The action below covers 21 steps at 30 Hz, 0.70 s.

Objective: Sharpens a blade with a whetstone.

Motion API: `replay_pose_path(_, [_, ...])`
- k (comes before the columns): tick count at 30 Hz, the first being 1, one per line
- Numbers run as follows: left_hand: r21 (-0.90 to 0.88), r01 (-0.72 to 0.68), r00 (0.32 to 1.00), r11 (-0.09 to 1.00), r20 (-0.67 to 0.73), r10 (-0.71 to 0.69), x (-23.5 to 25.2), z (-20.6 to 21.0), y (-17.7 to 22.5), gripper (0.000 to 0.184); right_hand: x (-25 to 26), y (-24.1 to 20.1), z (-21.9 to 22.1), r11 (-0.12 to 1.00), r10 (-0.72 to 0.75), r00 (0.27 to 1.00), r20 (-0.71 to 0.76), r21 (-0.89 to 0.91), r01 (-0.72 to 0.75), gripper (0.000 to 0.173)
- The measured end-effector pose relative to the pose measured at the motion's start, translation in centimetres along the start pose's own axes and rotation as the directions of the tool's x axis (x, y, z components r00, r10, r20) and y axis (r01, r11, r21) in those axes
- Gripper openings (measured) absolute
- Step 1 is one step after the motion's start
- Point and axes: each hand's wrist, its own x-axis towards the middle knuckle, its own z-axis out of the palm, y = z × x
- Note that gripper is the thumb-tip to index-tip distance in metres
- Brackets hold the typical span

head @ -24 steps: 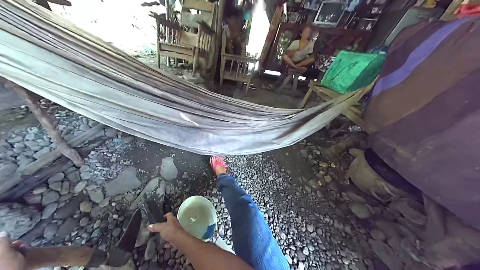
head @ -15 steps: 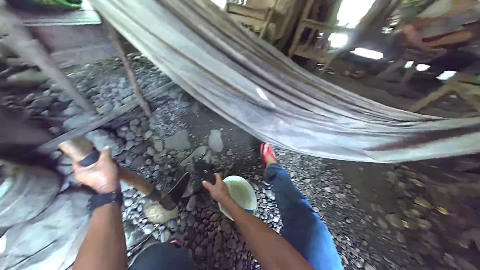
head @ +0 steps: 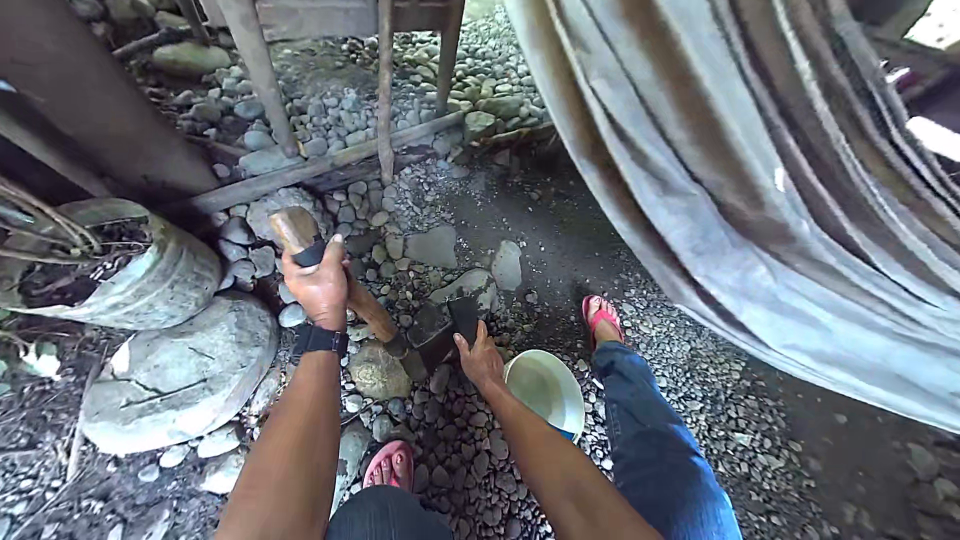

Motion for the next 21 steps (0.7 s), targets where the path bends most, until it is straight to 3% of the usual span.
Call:
replay_pose_path(6, [-0.051, -0.063, 0.993, 0.997, 0.1, 0.068, -0.6, 0.6, -0.1, 0.048, 0.4, 0.0, -0.1, 0.999, 0.002, 0.998, 0.064, -0.033, 0.0, 0.082])
replay_pose_path(12, [0.056, -0.096, 0.993, 0.994, 0.08, 0.092, -1.7, 1.9, 1.0, 0.053, -2.4, 1.6, 2.5, 0.972, -0.178, 0.977, 0.114, -0.136, 0.193, 0.076])
replay_pose_path(17, [-0.028, -0.075, 0.997, 0.997, 0.013, 0.076, -1.2, 0.5, 0.1, 0.044, 1.4, -1.4, -0.8, 0.997, 0.028, 0.995, 0.091, -0.076, -0.022, 0.073])
replay_pose_path(18, [-0.035, -0.068, 0.998, 0.997, -0.009, 0.068, -1.1, 0.5, 0.1, 0.044, 0.7, -1.2, -0.4, 0.996, 0.01, 0.995, 0.095, -0.088, -0.001, 0.073])
replay_pose_path(21, [-0.013, -0.04, 0.999, 0.999, -0.038, 0.039, -1.1, 0.8, 0.3, 0.05, -2.4, 1.8, 1.6, 0.95, -0.211, 0.959, 0.191, -0.191, 0.247, 0.076])
